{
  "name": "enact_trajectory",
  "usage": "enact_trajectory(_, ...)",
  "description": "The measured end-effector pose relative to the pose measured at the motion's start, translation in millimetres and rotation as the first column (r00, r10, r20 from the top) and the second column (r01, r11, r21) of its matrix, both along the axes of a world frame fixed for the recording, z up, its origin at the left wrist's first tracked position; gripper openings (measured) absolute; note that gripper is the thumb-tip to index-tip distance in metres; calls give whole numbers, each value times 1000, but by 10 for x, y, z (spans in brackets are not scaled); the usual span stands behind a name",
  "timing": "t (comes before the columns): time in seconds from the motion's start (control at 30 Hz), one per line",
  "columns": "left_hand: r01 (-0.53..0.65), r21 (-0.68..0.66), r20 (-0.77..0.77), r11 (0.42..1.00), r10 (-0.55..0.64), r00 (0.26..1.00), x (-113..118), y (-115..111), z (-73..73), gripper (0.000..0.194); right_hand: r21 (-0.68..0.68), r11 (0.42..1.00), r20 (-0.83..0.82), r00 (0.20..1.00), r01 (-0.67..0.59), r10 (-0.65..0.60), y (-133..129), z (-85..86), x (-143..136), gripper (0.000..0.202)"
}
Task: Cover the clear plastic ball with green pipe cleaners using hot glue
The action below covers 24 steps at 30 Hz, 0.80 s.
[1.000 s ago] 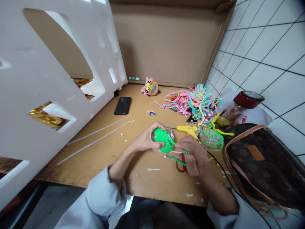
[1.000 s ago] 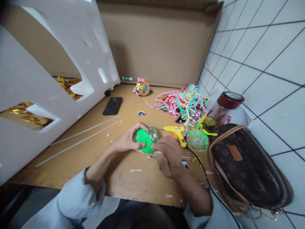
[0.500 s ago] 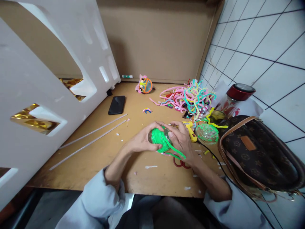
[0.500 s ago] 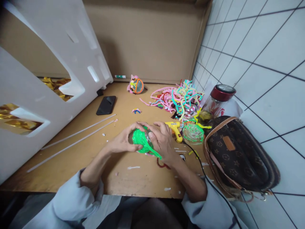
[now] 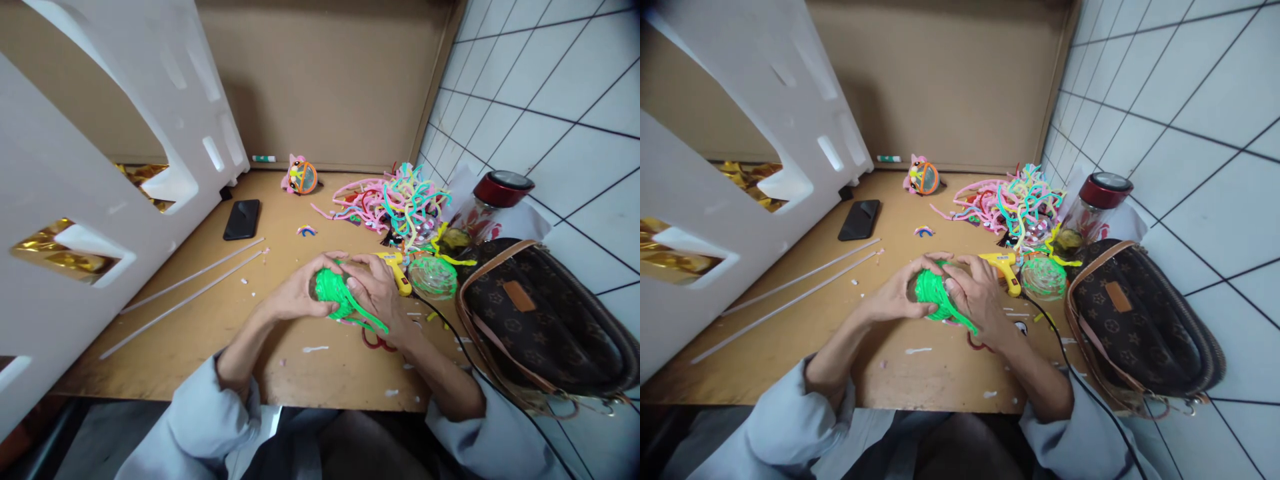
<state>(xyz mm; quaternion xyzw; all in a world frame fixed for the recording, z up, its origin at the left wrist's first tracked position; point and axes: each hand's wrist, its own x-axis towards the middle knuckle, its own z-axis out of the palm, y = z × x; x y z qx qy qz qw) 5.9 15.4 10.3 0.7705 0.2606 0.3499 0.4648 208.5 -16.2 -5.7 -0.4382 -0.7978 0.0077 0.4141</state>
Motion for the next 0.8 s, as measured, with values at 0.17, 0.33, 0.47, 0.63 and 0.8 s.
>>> enact_trajectory(0.17,10,-6,-3,1000,-10,1000,-3,-4,8,48,8,1000,5,1000,15,-15,-6,6,-16,42)
enact_trajectory(0.33,17,-31,37,999,-16,999,-4,0,-9,50,90,996,-82,997,11,-3,-31,18,-47,37)
enact_trajectory(0.47,11,-33,30,999,-10,1000,-6,4,-9,51,91,994,-212,977,52,-32,-51,32,-46,28)
enact_trajectory(0.63,33,-27,15,999,-32,999,1,-1,9,50,-35,990,-291,946,140,-144,38,10,-21,24)
enact_trajectory(0.8,70,-3,46,998,-69,997,26,-7,13,47,-152,984,-328,935,89,-135,173,6,-67,18)
